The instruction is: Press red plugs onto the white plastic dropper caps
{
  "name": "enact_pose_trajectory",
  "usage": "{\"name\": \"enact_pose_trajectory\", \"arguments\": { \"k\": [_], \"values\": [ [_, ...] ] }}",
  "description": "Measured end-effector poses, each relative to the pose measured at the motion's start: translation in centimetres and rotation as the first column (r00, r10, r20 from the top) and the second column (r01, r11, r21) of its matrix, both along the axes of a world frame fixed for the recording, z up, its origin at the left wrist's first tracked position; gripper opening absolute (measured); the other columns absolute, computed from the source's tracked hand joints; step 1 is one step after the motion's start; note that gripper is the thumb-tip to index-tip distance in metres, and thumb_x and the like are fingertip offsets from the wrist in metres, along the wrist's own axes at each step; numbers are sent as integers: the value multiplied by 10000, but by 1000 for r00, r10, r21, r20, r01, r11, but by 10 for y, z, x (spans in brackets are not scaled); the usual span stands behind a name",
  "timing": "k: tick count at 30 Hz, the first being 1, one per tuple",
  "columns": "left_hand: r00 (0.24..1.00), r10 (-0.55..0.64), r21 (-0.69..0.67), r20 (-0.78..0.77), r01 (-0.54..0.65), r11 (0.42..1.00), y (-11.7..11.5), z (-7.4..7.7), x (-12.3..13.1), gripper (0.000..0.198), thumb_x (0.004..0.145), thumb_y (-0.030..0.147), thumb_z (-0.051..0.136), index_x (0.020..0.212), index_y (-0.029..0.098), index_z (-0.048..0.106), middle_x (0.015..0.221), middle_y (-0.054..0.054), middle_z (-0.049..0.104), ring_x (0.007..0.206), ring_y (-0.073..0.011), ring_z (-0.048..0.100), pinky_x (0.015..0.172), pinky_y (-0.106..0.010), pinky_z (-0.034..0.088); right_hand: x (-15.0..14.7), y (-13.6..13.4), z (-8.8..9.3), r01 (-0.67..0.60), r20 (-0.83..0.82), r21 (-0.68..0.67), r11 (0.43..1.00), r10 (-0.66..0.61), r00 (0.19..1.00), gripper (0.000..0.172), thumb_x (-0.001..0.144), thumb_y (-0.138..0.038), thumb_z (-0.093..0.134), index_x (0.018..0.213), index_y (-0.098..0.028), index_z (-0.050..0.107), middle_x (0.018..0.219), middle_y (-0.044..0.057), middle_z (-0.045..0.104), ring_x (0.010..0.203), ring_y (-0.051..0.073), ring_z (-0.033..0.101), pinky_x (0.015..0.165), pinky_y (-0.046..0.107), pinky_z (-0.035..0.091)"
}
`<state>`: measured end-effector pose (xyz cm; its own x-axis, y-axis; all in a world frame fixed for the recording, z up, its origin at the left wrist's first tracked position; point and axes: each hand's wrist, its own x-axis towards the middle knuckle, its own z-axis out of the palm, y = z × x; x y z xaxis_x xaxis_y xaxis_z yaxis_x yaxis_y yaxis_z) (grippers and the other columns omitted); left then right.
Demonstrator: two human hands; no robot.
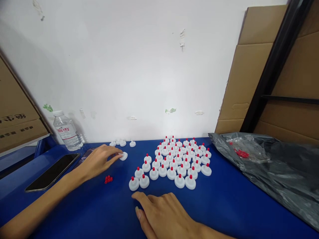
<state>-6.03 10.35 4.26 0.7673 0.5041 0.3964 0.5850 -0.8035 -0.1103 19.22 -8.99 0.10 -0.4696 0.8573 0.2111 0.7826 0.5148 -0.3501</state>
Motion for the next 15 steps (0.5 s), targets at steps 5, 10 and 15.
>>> {"name": "enact_pose_trajectory", "arguments": {
  "k": [5, 10, 15],
  "values": [
    [986, -151, 264, 75, 126, 956, -32, 29, 6, 219, 1059, 275, 462, 954, 168, 622, 862, -70, 707, 742, -222, 619, 744, -374, 466, 0, -1, 4, 29, -87, -103, 994, -38, 995, 231, 1045, -292, 432, 1245, -294, 545, 969, -25, 761, 809, 235, 748, 695, 310, 430],
    [869, -487, 339, 88, 433, 835, -76, 36, 24, 163, 955, 90, 466, 838, 178, 539, 724, -54, 636, 616, -191, 534, 580, -340, 410, -3, 0, 9, 99, -125, -189, 977, -124, 984, 425, 975, -462, 581, 1362, -303, 502, 765, -38, 721, 673, 216, 702, 638, 282, 399],
    [789, -615, 298, 17, 583, 756, -109, 15, 42, 172, 919, 109, 460, 841, 166, 602, 690, -60, 654, 594, -200, 579, 509, -355, 440, -3, 1, 7, 25, -257, -235, 972, -87, 962, 627, 862, -571, 724, 1366, -278, 492, 715, -68, 680, 581, 163, 645, 542, 230, 345]
  ]
}}
